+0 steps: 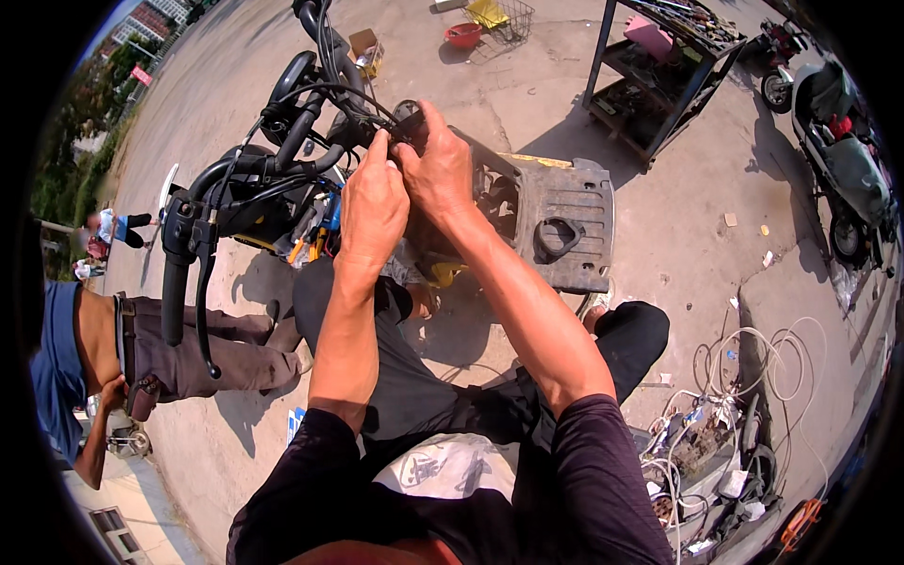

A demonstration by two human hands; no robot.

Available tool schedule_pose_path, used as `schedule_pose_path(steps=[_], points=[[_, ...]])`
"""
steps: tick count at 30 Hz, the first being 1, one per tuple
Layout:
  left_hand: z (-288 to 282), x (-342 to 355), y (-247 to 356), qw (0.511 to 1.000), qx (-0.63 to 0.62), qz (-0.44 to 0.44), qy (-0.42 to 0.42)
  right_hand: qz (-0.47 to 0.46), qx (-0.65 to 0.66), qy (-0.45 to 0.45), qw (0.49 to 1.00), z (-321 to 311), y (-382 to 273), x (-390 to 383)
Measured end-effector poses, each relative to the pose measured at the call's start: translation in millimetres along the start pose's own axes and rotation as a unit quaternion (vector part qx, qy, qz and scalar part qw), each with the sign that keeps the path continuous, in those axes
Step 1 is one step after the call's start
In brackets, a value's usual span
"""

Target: The person sits on a yellow scooter and wraps electrical tape around a bundle of wires near the handlebars. They repeatedly wrap and adjust the tape to secure the wiring.

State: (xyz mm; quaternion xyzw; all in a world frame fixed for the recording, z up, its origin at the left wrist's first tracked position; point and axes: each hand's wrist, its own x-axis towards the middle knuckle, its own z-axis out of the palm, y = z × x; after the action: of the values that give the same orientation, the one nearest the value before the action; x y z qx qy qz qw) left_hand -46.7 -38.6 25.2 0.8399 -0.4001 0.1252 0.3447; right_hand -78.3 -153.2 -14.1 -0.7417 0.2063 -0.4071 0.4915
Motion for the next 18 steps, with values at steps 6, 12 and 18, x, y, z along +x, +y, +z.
schedule_pose_path(steps=[6,12,18], points=[[3.0,5.1,0.5,0.995,-0.075,-0.065,0.014,-0.010,0.075,-0.056,0.996,-12.0,9.6,3.3],[4.6,17.1,-4.0,0.983,-0.116,-0.121,0.075,-0.045,-0.009,-0.161,0.986,-30.7,1.7,20.4],[24.3,25.9,5.2,0.989,-0.037,-0.093,0.111,-0.069,-0.104,-0.198,0.972,-57.4,-2.9,43.3]])
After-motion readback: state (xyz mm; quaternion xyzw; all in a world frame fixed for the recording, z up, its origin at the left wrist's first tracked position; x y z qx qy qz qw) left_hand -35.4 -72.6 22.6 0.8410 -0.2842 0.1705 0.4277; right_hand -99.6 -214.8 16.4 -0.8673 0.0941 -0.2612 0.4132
